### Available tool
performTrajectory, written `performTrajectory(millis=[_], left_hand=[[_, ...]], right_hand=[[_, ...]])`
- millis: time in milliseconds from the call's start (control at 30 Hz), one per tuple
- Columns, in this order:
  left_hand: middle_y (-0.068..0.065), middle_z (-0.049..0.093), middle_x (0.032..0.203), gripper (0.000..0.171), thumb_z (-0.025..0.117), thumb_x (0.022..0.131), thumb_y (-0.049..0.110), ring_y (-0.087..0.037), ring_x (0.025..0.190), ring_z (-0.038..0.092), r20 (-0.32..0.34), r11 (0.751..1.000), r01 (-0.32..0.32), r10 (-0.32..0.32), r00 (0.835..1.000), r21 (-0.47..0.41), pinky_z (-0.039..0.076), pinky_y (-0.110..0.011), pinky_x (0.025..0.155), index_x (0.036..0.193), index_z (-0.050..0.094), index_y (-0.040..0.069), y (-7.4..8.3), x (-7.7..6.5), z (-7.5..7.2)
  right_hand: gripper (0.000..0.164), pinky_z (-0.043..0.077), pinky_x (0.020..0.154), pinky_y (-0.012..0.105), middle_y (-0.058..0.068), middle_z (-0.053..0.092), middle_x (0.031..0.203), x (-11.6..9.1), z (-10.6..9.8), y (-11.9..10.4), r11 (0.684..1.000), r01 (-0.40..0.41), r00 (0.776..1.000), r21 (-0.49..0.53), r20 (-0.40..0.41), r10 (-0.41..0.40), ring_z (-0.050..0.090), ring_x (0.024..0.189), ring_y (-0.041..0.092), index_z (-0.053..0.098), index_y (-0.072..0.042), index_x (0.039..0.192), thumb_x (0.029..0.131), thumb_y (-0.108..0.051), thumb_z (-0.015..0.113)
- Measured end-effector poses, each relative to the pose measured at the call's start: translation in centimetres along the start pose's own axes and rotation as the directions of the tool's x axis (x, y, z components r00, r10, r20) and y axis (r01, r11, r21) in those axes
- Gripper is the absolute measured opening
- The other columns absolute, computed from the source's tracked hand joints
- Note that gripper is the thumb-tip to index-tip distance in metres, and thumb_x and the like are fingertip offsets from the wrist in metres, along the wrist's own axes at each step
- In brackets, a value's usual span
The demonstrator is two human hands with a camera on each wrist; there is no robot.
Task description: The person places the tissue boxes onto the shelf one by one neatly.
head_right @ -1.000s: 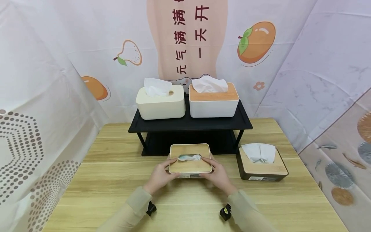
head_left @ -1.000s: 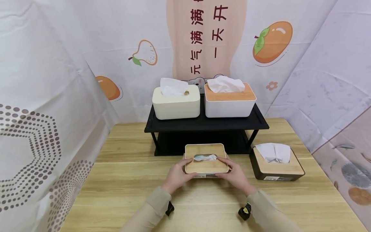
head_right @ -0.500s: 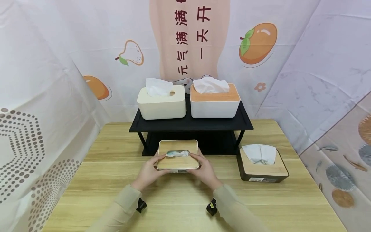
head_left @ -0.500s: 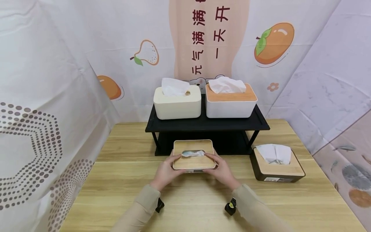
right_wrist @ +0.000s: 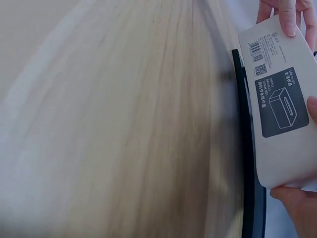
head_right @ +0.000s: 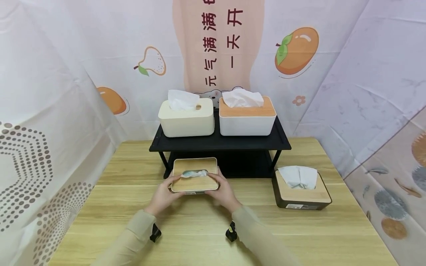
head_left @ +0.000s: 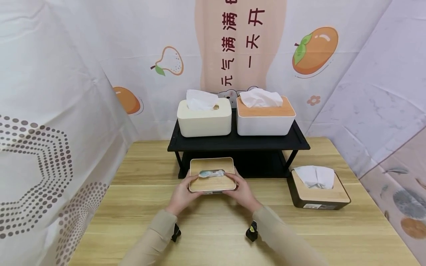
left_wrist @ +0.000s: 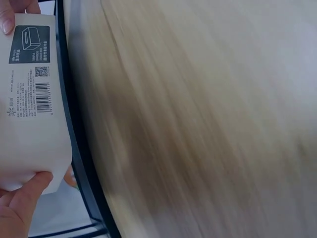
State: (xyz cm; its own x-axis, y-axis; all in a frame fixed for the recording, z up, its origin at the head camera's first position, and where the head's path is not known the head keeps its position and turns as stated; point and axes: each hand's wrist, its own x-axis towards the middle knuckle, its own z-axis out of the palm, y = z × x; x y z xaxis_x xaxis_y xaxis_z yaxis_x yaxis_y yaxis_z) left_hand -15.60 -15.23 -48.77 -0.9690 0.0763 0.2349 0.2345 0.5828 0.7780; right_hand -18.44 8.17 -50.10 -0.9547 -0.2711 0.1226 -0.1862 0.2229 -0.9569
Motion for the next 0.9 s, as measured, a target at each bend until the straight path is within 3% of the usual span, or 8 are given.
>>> performTrajectory(millis=[100, 333, 633, 900], left_hand=[[-0.027, 0.033, 0.146, 0.060, 0.084, 0.069, 0.010, -0.038, 0.136, 0.033, -0.002, 1.000, 0.013, -0.013, 1.000, 0.011, 0.041, -0.045, 0.101, 0.123, 0.060, -0.001, -0.2, 0.2, -0.3], [-0.026, 0.032, 0.147, 0.059, 0.083, 0.070, 0.010, -0.038, 0.135, 0.035, 0.010, 0.998, 0.048, -0.048, 0.999, 0.032, 0.043, -0.045, 0.099, 0.124, 0.060, 0.000, -1.0, 0.4, -0.4], [-0.027, 0.033, 0.147, 0.060, 0.082, 0.072, 0.010, -0.039, 0.137, 0.031, 0.032, 0.998, 0.063, -0.063, 0.997, 0.015, 0.042, -0.045, 0.100, 0.126, 0.058, -0.001, -2.0, 0.3, -0.2], [-0.024, 0.035, 0.147, 0.061, 0.082, 0.072, 0.011, -0.037, 0.137, 0.030, 0.047, 0.995, 0.091, -0.093, 0.995, 0.028, 0.039, -0.046, 0.103, 0.127, 0.057, 0.001, -2.7, 0.4, -0.2]], right_hand=[[0.062, 0.046, 0.096, 0.035, 0.025, 0.010, 0.156, 0.4, 0.3, 0.0, 1.000, 0.009, 1.000, -0.025, -0.005, -0.009, 0.027, 0.139, 0.038, 0.056, -0.001, 0.129, 0.071, 0.005, 0.079], [0.062, 0.052, 0.088, 0.031, 0.029, 0.009, 0.154, 1.1, 0.5, 0.4, 1.000, 0.011, 1.000, -0.021, 0.022, -0.011, 0.041, 0.129, 0.042, 0.056, 0.000, 0.128, 0.071, 0.005, 0.078], [0.061, 0.045, 0.097, 0.045, 0.029, 0.014, 0.153, 1.3, 1.1, 1.0, 0.997, 0.008, 1.000, -0.074, 0.019, -0.007, 0.030, 0.136, 0.044, 0.058, -0.001, 0.128, 0.071, -0.001, 0.080], [0.059, 0.042, 0.099, 0.049, 0.032, 0.016, 0.151, 1.4, 1.3, 1.2, 0.996, 0.031, 0.999, -0.087, 0.019, -0.029, 0.025, 0.137, 0.046, 0.058, 0.001, 0.126, 0.071, 0.000, 0.080]])
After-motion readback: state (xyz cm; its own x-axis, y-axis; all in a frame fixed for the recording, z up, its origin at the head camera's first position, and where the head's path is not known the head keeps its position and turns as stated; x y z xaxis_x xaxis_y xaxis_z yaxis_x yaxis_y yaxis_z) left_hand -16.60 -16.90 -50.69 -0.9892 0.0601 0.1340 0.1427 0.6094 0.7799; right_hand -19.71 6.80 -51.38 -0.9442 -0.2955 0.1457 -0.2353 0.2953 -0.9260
